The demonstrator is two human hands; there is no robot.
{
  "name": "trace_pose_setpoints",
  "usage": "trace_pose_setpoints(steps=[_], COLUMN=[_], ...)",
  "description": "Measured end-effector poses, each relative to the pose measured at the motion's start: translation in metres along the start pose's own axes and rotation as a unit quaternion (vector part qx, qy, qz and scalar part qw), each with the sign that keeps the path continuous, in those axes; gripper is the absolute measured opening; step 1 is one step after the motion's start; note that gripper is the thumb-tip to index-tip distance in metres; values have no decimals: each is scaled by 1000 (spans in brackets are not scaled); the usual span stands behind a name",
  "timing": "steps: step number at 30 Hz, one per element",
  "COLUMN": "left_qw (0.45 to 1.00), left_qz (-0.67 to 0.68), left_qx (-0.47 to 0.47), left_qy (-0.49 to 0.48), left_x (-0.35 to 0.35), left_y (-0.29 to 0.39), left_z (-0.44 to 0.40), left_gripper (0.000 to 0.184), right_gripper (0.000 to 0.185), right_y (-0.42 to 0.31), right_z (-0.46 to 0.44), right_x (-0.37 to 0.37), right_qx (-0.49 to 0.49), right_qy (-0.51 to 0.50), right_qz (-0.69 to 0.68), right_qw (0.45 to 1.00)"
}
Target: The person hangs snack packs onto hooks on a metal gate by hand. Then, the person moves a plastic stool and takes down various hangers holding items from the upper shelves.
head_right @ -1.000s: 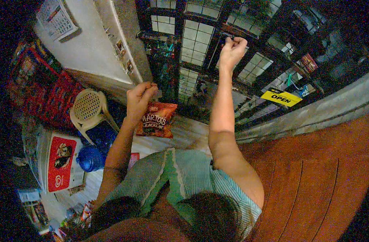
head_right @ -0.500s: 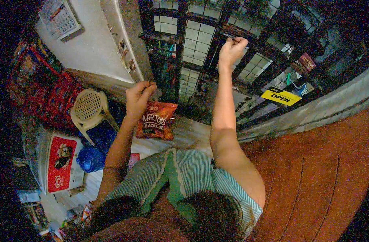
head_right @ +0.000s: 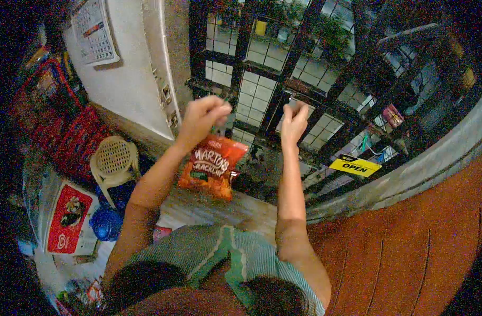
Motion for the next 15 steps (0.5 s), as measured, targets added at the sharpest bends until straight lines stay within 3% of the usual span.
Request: trace_pose_setpoints(steps=[1,4,9,13,15], left_qw=[999,999,999,999,995], left_qz=[31,50,-18,-10,-64], left_qx=[-27,10,46,46,69], left_qy=[-13,-11,7,16,36], left_x=[1,10,14,32,38], left_y=[8,13,31,34,37], left_z=[-14,-60,-134,-196,-220], left_gripper=[22,23,24,24,25], right_gripper=[23,14,4,5,6], right_y=[-4,7,61,67,55], right_z=[12,43,111,159,172], right_x=[-7,-30,-62,-74,-79], right_qx=[2,38,135,208,187], right_qy=[-24,-126,-219,-273,-322], right_qz=[16,41,-29,-70,-28], right_qw=[1000,990,966,937,928])
Point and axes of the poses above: each hand's wrist, its own z-axis away from the middle knuckle, its own x-axis out of the palm, y = z × x, the point moved 1 cm from there along -z, towards the middle knuckle, and after that the axes turned 12 degrees about -z, right-handed, at the moved point
